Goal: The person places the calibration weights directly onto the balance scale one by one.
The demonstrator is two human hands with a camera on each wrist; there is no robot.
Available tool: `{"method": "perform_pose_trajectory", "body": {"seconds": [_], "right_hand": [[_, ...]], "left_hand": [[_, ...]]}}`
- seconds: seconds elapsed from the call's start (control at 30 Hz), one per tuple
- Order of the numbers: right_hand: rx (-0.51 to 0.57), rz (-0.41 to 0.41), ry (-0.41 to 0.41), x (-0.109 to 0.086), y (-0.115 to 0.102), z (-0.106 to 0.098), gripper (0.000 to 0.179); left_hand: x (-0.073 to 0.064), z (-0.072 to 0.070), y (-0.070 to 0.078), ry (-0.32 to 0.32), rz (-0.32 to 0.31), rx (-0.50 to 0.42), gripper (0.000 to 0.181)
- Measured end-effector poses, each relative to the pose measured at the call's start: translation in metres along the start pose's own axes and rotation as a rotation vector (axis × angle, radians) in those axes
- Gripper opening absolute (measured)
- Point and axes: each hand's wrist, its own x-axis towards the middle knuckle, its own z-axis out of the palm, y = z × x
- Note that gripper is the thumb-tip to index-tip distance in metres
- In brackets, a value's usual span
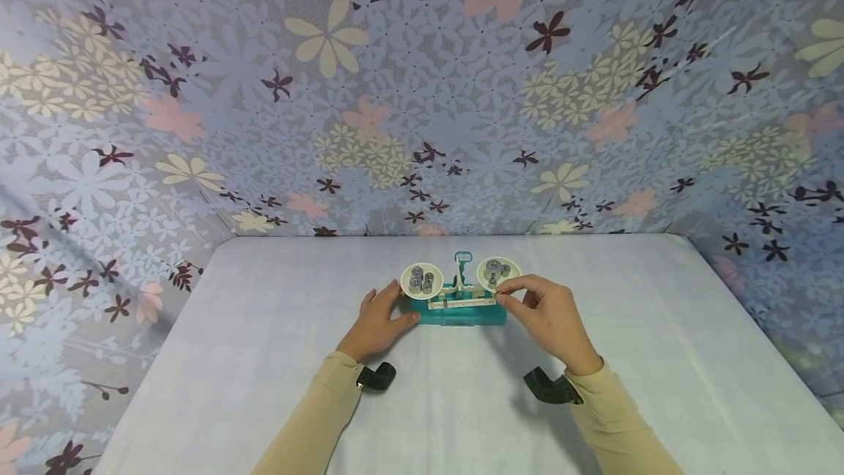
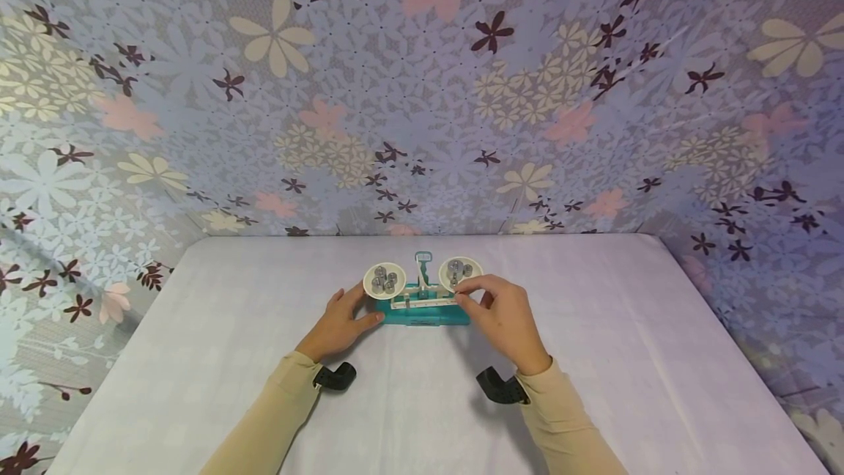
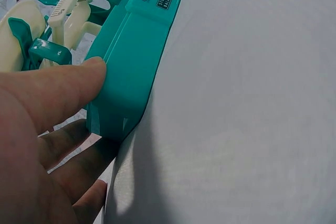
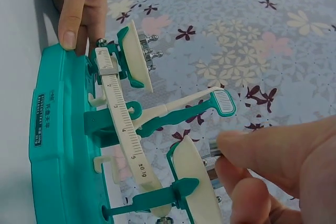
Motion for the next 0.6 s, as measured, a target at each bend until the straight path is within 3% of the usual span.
{"method": "perform_pose_trajectory", "body": {"seconds": [0.37, 0.6], "right_hand": [[-0.023, 0.022, 0.102, 0.0036, 0.0072, -0.0014, 0.01], [-0.049, -0.006, 0.148, 0.006, 0.01, 0.0005, 0.01]], "left_hand": [[0.0005, 0.0001, 0.0011, 0.001, -0.002, -0.012, 0.071], [0.001, 0.0, 0.001, 0.001, -0.012, -0.016, 0.071]]}}
